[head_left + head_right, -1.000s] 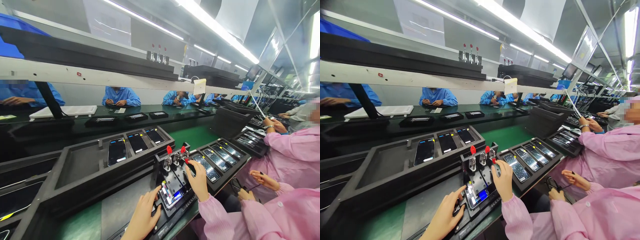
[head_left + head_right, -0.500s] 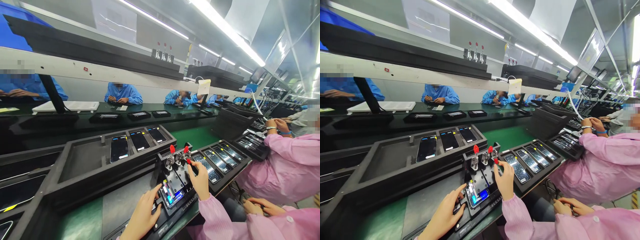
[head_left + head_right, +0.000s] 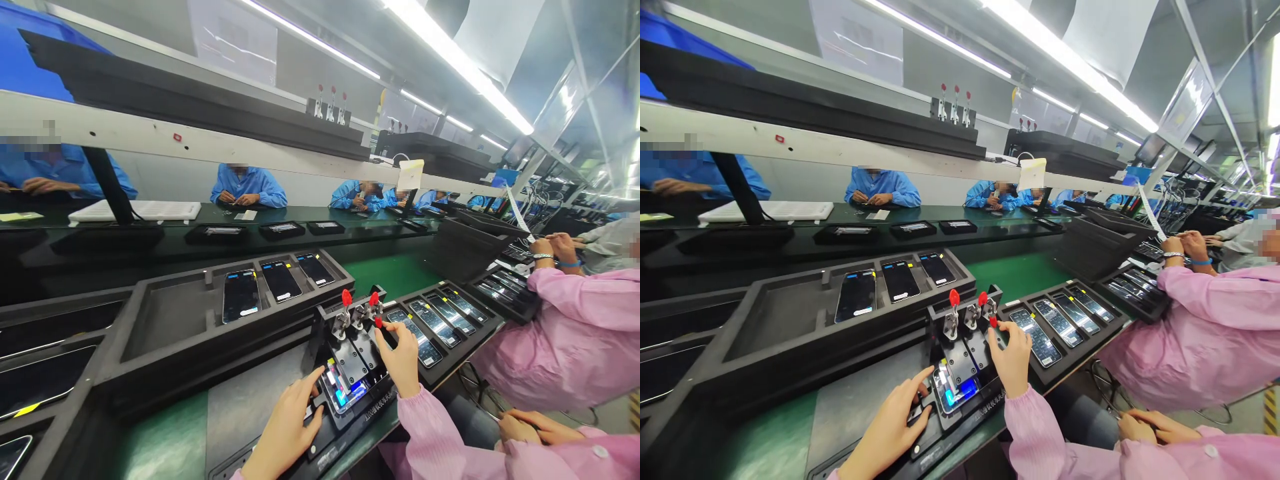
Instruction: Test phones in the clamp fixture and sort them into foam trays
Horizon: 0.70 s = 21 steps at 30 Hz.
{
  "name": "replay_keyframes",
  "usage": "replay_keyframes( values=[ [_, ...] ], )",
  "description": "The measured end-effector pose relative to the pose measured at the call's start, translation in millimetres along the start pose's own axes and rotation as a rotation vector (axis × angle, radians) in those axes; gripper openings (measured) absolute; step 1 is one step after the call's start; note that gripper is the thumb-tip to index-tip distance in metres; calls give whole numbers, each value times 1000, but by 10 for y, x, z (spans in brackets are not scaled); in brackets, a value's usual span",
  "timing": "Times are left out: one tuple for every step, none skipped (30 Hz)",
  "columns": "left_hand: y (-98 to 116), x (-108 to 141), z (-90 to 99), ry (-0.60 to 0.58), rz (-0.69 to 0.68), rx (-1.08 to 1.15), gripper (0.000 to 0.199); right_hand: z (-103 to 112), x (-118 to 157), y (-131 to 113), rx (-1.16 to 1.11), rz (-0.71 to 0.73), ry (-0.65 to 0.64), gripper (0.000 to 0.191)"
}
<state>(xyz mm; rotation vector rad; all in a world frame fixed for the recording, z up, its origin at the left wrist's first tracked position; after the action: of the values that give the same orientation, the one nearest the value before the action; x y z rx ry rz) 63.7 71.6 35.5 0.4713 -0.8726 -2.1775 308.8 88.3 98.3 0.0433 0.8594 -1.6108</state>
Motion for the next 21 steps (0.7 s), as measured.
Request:
replay_keyframes(
  values=[
    [0, -1, -1, 0, -2, -2, 60, -4, -14, -2, 8, -4, -4, 24],
    [1, -2, 0, 0, -4, -4, 60, -13, -31, -3, 14, -7, -14, 24],
    [5, -1, 6, 1, -6, -5, 59, -27, -52, -3, 16, -10, -28, 24],
    [12, 1, 14, 1, -10, -5, 59, -42, -74, -2, 11, -10, -40, 24],
    [22, 2, 24, 0, -13, -7, 59, -55, -96, 0, 0, -8, -49, 23],
    [34, 3, 36, -1, -16, -11, 58, -65, -116, 0, -15, -3, -55, 23],
    [48, 2, 47, -4, -19, -19, 58, -66, -132, -2, -32, 2, -55, 22],
    [66, 0, 58, -8, -21, -32, 57, -55, -145, -4, -48, 5, -49, 21],
    [87, -3, 71, -11, -23, -48, 57, -28, -152, -8, -62, 3, -38, 20],
    [111, -4, 84, -14, -25, -67, 57, 25, -152, -14, -70, -5, -11, 19],
    [135, -3, 98, -17, -24, -85, 57, 113, -141, -22, -73, -19, 46, 18],
    [158, 5, 114, -19, -22, -103, 57, 231, -115, -34, -74, -35, 129, 18],
    [174, 25, 135, -17, -17, -119, 57, 371, -71, -55, -71, -47, 230, 20],
    [178, 59, 159, -15, -8, -133, 57, 509, -13, -87, -65, -50, 325, 22],
    [165, 111, 185, -12, 5, -142, 58, 628, 51, -131, -61, -40, 396, 22],
    [127, 185, 212, -5, 25, -148, 58, 715, 114, -188, -62, -14, 428, 20],
    [59, 281, 243, 7, 55, -149, 59, 768, 180, -258, -72, 32, 429, 16],
    [-37, 400, 276, 26, 91, -147, 59, 789, 256, -340, -97, 97, 412, 11],
    [-159, 540, 310, 54, 135, -143, 59, 776, 341, -432, -141, 172, 376, 8],
    [-301, 697, 346, 91, 186, -137, 59, 729, 431, -537, -199, 255, 322, 11],
    [-438, 865, 380, 135, 224, -134, 59, 656, 528, -660, -254, 344, 259, 15]
  ],
)
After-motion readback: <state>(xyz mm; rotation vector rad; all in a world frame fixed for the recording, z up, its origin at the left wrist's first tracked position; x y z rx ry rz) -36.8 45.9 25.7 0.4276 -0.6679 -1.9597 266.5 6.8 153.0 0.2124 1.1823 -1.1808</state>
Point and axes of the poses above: each hand's wrist, its own x-axis away from the middle knuckle, its own z-axis out of the back of the hand, y = z × x, the point moved 7 cm from there along -x, towards the middle knuckle, and after that the axes turned 15 degrees about -y, right-handed, at the moved point
